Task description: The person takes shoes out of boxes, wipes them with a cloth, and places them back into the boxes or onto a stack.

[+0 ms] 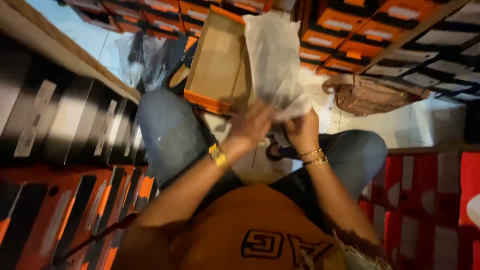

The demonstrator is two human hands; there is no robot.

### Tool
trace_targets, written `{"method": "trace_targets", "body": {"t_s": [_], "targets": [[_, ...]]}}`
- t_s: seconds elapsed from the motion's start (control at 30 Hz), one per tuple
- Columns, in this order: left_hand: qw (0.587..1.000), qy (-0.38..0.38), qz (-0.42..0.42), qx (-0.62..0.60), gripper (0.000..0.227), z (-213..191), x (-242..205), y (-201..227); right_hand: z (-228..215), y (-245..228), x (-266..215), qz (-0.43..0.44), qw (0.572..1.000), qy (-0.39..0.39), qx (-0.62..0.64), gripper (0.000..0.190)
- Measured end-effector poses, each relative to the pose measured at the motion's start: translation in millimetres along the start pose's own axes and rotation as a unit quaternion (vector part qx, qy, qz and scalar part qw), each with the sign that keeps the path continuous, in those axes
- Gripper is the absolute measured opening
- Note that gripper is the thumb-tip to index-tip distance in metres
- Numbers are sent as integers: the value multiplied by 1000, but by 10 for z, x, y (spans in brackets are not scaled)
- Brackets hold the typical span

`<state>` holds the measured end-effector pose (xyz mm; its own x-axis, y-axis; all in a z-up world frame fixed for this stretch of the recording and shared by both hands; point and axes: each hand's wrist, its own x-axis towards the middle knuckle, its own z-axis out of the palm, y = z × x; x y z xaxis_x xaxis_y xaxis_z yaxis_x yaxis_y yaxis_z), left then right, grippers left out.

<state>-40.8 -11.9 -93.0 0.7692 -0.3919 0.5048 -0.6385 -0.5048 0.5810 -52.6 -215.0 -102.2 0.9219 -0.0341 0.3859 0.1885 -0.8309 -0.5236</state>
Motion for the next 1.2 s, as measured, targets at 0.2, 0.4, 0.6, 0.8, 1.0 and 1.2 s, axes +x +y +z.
{"method": "trace_targets", "body": {"t_s": [0.2,0.4,0.6,0.8,1.0,1.2], "targets": [[998,39,6,50,14,-465,-23,249,110,43,-71,17,997,41,-60,37],[995,32,97,-21,7,-165,72,579,284,218,-142,123,991,-15,40,40],[842,12,-410,-351,91,-768,355,316,-219,-684,231,90,981,-114,-125,31],[705,3,-516,-486,119,-714,700,335,-112,-1107,435,-6,987,-147,-59,36],[694,75,-528,-484,96,-338,757,-78,280,-858,465,-2,975,-219,-31,45],[713,84,-543,-436,82,-438,959,-425,612,-366,593,-113,968,-187,-123,37]]}}
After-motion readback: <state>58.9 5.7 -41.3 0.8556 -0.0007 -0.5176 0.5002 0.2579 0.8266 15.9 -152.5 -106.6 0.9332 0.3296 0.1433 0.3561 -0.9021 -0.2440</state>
